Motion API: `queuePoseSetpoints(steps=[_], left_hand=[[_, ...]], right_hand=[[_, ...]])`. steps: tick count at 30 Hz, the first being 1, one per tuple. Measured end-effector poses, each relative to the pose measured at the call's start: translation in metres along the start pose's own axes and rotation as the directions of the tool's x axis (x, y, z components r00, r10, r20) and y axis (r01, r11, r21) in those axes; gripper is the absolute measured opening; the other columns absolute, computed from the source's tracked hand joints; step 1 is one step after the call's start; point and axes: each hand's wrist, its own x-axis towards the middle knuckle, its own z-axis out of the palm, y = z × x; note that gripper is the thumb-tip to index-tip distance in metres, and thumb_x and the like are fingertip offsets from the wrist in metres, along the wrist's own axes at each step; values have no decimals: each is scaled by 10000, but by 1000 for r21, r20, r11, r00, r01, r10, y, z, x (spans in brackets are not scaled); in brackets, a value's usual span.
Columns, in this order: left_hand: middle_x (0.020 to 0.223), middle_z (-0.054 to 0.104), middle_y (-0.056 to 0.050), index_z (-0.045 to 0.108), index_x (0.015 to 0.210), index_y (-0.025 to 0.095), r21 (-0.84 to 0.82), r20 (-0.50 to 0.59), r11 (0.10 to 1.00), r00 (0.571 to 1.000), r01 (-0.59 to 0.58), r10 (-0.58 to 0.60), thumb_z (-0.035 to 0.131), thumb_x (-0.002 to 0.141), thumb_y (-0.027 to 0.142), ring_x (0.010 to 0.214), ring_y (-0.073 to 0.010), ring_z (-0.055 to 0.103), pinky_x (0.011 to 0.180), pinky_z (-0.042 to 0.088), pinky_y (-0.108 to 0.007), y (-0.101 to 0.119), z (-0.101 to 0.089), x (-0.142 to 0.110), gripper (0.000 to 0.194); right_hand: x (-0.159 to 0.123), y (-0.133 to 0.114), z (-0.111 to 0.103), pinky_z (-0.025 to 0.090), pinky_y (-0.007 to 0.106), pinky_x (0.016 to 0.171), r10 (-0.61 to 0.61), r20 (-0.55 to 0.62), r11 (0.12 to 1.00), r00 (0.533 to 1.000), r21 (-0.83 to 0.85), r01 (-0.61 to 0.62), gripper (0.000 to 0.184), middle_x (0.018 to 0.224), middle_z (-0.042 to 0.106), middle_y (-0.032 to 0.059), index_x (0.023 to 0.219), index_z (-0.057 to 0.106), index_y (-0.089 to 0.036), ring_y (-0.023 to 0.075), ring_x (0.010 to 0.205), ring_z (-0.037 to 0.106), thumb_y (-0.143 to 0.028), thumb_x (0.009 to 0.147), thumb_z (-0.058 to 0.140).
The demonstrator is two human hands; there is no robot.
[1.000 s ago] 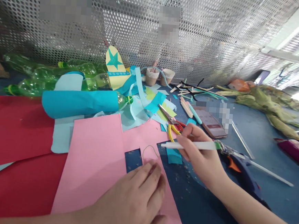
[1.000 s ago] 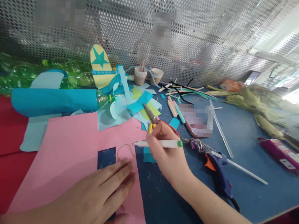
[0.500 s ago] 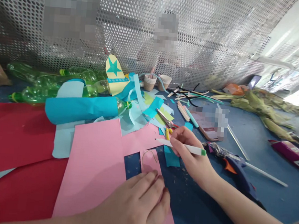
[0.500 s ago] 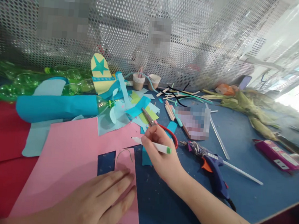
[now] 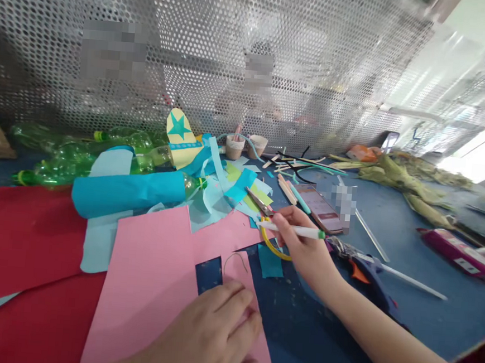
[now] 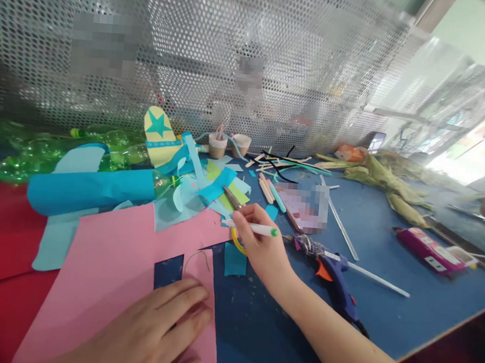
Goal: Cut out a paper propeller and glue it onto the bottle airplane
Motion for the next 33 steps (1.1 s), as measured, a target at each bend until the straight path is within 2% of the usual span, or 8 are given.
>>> queuePoseSetpoints(steps=[5, 10, 15, 18, 22, 25, 29, 33], left_hand=[[1119, 676, -120, 628, 1147, 144, -19, 13, 984, 984, 175, -175, 567, 891, 246, 1101, -296, 611, 909, 555, -412, -9, -6, 1, 283], [1076, 658, -169, 635, 1109, 108, 105, -57, 937, 943, 333, -329, 567, 862, 577, 1063, -377, 592, 911, 505, -580, -32, -5, 7, 535], [1086, 650, -169, 658, 1049, 117, 140, 54, 882, 886, 449, -460, 654, 691, 719, 1066, -394, 566, 933, 473, -600, -42, 3, 5, 700], [1197, 623, -201, 639, 1162, 109, 117, 73, 887, 887, 446, -455, 666, 683, 690, 1171, -428, 514, 963, 449, -614, -41, 7, 3, 754], [1219, 616, -168, 617, 1223, 150, 33, 100, 873, 867, 487, -488, 687, 731, 540, 1185, -378, 528, 977, 469, -564, -40, 5, 3, 632], [1249, 613, -178, 603, 1253, 143, -20, 136, 863, 856, 506, -499, 708, 725, 453, 1198, -390, 531, 978, 467, -584, -43, 2, 5, 621], [1332, 598, -154, 537, 1340, 181, -118, 149, 840, 846, 530, -512, 715, 702, 305, 1257, -397, 503, 1026, 423, -607, -48, 2, 7, 674], [1335, 605, -125, 532, 1346, 219, -224, 181, 787, 818, 575, -546, 699, 662, 198, 1263, -383, 504, 1048, 418, -581, -49, 2, 8, 704]], right_hand=[[4, 8, -4, 481, 278, 605, -77, 46, 981, 996, -178, 84, 218, 785, 620, 6, 981, 559, -228, 171, 679, 601, -434, 951, 493], [16, 13, -20, 473, 430, 914, -135, 73, 872, 988, -465, 154, 214, 1120, 654, 100, 1090, 595, -239, 288, 1066, 610, -323, 896, 568], [28, 21, -38, 420, 556, 1001, -135, 100, 717, 986, -677, 167, 318, 1223, 640, 182, 1181, 601, -184, 375, 1182, 568, -253, 874, 552], [31, 24, -45, 437, 544, 1000, -108, 145, 641, 984, -746, 180, 337, 1203, 659, 181, 1206, 605, -171, 363, 1167, 590, -205, 887, 502], [33, 30, -49, 433, 498, 1036, -49, 188, 569, 981, -802, 182, 376, 1302, 623, 190, 1262, 607, -136, 355, 1218, 573, -199, 910, 492], [35, 33, -49, 441, 455, 1038, -23, 189, 530, 982, -830, 172, 353, 1338, 604, 173, 1250, 629, -167, 324, 1219, 582, -196, 919, 509], [30, 27, -43, 491, 454, 919, 5, 161, 486, 987, -863, 138, 244, 1072, 677, 161, 1047, 690, -166, 338, 1064, 634, -338, 923, 569], [18, 19, -33, 483, 475, 841, 67, 186, 461, 980, -877, 135, 355, 900, 668, 164, 900, 657, -121, 375, 939, 631, -475, 880, 637]])
